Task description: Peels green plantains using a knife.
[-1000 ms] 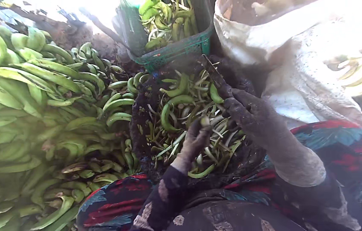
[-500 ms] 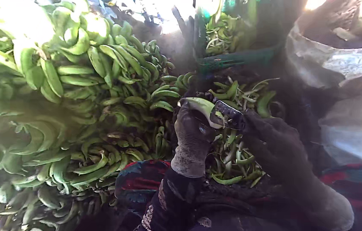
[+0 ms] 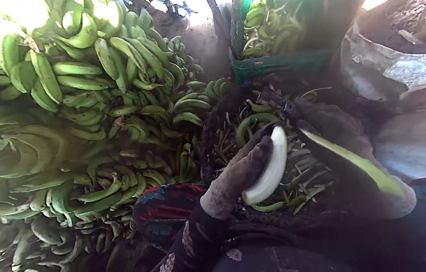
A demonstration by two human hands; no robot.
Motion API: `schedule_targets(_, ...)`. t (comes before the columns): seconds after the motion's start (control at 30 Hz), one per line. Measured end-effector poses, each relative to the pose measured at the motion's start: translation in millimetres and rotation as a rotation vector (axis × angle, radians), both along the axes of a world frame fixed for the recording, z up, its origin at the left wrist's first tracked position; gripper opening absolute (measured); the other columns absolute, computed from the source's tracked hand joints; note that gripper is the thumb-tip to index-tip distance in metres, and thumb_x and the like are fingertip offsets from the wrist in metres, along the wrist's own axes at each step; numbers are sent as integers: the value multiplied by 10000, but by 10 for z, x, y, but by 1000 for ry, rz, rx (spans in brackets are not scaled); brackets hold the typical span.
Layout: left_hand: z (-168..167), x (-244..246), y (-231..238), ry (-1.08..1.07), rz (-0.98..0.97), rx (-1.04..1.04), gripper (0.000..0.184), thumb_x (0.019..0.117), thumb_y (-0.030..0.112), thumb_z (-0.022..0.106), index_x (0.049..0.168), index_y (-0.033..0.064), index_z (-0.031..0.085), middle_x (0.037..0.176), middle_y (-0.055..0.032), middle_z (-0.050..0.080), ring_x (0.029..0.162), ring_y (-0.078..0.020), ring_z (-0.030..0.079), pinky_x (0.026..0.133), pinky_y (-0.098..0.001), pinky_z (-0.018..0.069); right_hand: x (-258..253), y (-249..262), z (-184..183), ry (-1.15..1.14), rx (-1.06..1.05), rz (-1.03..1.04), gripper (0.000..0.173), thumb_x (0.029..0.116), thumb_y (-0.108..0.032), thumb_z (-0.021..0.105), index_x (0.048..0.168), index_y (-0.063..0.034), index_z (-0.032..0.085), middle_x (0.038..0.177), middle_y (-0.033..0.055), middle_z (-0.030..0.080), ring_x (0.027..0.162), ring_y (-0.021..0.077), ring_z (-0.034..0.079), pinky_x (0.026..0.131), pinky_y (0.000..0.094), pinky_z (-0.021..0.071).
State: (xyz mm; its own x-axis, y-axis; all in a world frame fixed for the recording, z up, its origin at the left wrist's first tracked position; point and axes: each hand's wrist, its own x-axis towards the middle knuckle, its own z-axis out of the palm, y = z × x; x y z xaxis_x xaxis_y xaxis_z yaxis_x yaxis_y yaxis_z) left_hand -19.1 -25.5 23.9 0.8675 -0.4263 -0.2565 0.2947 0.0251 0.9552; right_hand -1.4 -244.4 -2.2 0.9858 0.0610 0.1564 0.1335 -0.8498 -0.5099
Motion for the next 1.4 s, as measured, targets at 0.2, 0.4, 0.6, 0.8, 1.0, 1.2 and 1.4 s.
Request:
schedule_targets(0.2, 57, 114, 33, 271, 652, -289, 536, 1072, 557, 276, 1170, 143, 602, 912, -54, 670, 790, -157, 668, 657, -352, 581, -410, 355, -21, -69, 235, 48, 468, 1017, -357, 545, 1464, -225, 585, 1083, 166, 700, 910, 335, 677, 755, 608, 528)
schedule_targets(0.4, 52, 206, -70, 28, 573, -163, 517, 1095, 508, 206, 1198, 166, 581, 897, 3, 639, 757, -68, 641, 646, -255, 571, -644, 492, -261, -344, 213, 24, 340, 994, -268, 636, 1312, -160, 696, 1043, 211, 692, 951, 383, 656, 834, 614, 497)
schedule_targets(0.6, -211, 71, 140, -67, 407, 137, 504, 1070, 502, 302, 1308, 146, 568, 932, 24, 658, 772, -47, 636, 671, -243, 567, -442, 376, -350, -297, 151, 148, 370, 991, -304, 633, 1353, -248, 683, 997, 186, 687, 923, 387, 659, 800, 618, 499)
schedule_targets(0.8, -225, -5, 68, -129, 451, 264, 481, 1108, 383, 258, 1382, 71, 501, 1002, -61, 646, 803, -99, 625, 707, -305, 556, -384, 465, -291, -264, 186, 108, 371, 1006, -267, 593, 1369, -243, 668, 1054, 176, 710, 934, 380, 684, 778, 609, 525)
schedule_targets(1.0, -275, -165, 174, -75, 361, 2, 595, 1046, 530, 386, 1443, 99, 490, 996, -18, 693, 788, -79, 672, 703, -264, 598, -162, 130, -322, 419, 141, 115, 336, 1044, -251, 583, 1317, -69, 655, 1025, 232, 712, 952, 424, 687, 843, 656, 515)
schedule_targets(1.2, -82, -6, 286, 231, 594, -46, 496, 1085, 508, 307, 1168, 140, 629, 851, -40, 676, 723, -134, 660, 636, -329, 578, -478, 370, -190, -86, 320, 238, 443, 1001, -277, 584, 1433, -184, 613, 1179, 104, 695, 1088, 267, 659, 933, 553, 525)
schedule_targets(1.4, 128, 139, 74, 294, 666, -117, 402, 1100, 412, 297, 1105, 143, 596, 798, -12, 632, 652, -92, 629, 561, -261, 549, -636, 317, -194, -324, 207, 171, 357, 974, -298, 656, 1329, -289, 692, 1087, 140, 693, 1041, 337, 639, 886, 587, 466)
